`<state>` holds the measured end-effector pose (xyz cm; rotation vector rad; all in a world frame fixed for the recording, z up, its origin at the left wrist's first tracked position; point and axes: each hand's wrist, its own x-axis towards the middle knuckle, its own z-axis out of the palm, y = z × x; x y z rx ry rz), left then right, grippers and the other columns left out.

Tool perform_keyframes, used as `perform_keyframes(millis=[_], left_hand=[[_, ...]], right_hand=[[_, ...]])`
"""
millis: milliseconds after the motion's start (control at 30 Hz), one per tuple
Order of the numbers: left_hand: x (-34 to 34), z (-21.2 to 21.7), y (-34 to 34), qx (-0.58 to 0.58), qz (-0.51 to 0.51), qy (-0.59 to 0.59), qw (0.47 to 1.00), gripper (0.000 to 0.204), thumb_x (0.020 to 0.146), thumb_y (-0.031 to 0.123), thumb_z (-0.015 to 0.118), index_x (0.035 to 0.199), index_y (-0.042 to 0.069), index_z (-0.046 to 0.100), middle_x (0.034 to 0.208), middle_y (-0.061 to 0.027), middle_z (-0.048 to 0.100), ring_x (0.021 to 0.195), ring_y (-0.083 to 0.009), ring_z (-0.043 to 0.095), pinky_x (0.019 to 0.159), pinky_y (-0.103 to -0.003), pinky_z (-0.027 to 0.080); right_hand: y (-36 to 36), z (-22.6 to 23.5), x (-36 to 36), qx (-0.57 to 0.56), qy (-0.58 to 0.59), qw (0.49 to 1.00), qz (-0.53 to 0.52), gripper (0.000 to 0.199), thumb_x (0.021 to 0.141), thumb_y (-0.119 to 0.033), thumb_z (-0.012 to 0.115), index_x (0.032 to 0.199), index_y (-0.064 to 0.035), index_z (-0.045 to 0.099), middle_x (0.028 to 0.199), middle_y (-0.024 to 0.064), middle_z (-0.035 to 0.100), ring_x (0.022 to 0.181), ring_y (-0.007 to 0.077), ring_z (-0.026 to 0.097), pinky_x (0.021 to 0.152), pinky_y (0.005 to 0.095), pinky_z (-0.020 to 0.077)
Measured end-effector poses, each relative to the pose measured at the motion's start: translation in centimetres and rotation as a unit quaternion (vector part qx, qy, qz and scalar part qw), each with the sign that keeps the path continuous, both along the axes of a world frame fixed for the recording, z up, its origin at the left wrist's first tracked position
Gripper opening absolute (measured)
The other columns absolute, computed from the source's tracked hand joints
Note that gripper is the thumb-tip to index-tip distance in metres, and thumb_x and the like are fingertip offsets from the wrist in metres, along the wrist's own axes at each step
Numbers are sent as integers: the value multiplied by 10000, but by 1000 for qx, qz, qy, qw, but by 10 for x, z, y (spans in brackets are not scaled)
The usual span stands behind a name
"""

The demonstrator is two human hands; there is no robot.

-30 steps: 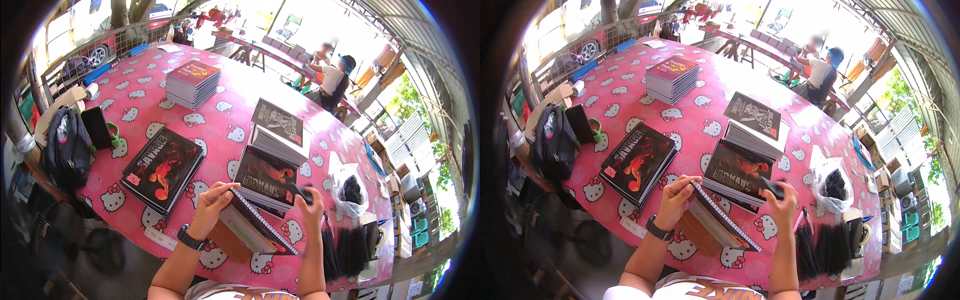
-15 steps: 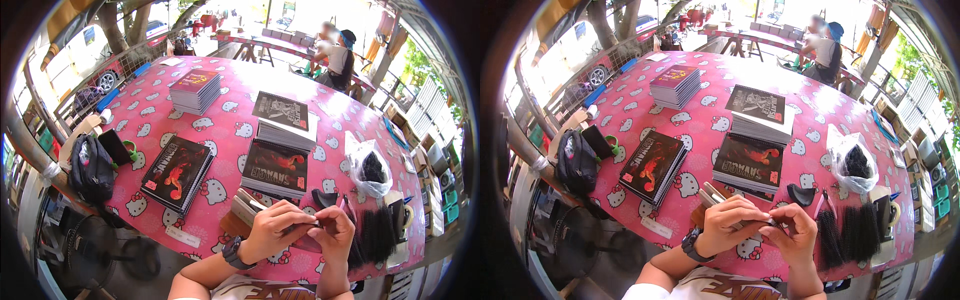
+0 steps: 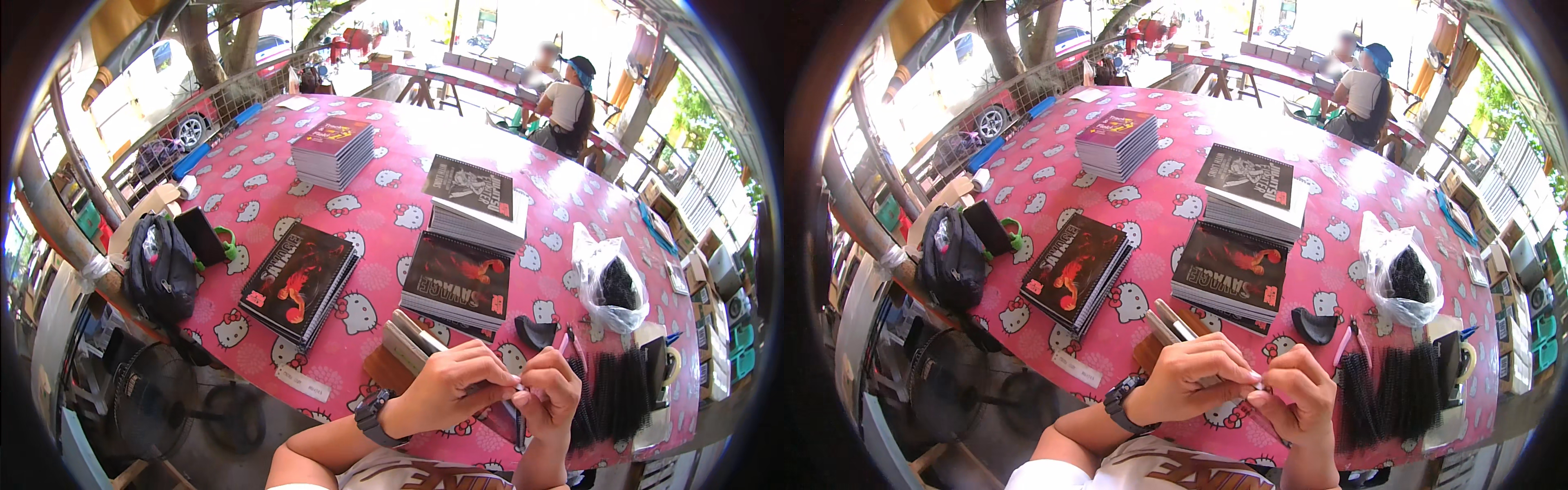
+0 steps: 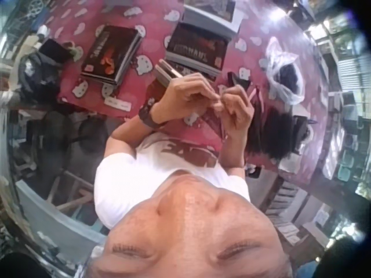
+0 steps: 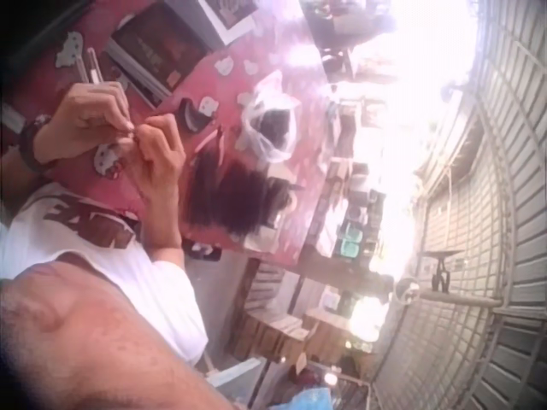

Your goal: The person binds booklets by hand by threading a plastic spiral coil through pre-punched holes in the pages and covers, then uses a small tool to crimp the ends of the coil.

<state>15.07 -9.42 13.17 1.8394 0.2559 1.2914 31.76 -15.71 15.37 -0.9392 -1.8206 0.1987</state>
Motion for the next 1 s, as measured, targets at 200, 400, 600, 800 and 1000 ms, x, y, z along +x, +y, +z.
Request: perform_keyframes(millis=[200,400,600,800,1000], left_hand=[[-4,2,-2,-51,27,31,998,313,774,65,713,1046,18,566,874,-75,622,783,-168,622,678,-284,504],[-30,8,20,-28,202,36,978,145,810,46,652,952,73,642,795,-18,581,687,-104,560,598,-259,455],[-177,-19,80,-275,342,-389,810,207,920,145,498,1023,-12,584,876,-49,582,794,-156,569,727,-309,463],[-271,-134,105,-259,607,-222,718,215,894,125,542,1045,-29,549,890,-102,599,755,-201,573,694,-330,478],[-260,-160,96,-137,731,87,662,219,890,145,575,1026,-23,544,883,-119,592,728,-213,572,666,-318,470]], right_hand=[[-1,8,-14,-69,-8,995,-68,178,818,-172,672,867,-6,632,755,109,592,624,203,568,532,289,441],[16,10,10,-78,-6,993,-92,638,857,-533,544,1208,-2,513,1186,131,555,975,238,569,782,347,464],[55,-50,84,-216,197,935,-203,324,869,-242,623,1083,0,587,961,77,635,834,127,584,733,273,464],[112,-147,80,-289,182,895,-287,344,841,-240,658,1043,32,596,871,82,646,784,137,593,685,272,472],[131,-144,66,-314,124,893,-298,409,797,-271,701,1012,64,608,796,113,672,715,140,619,667,277,476]])
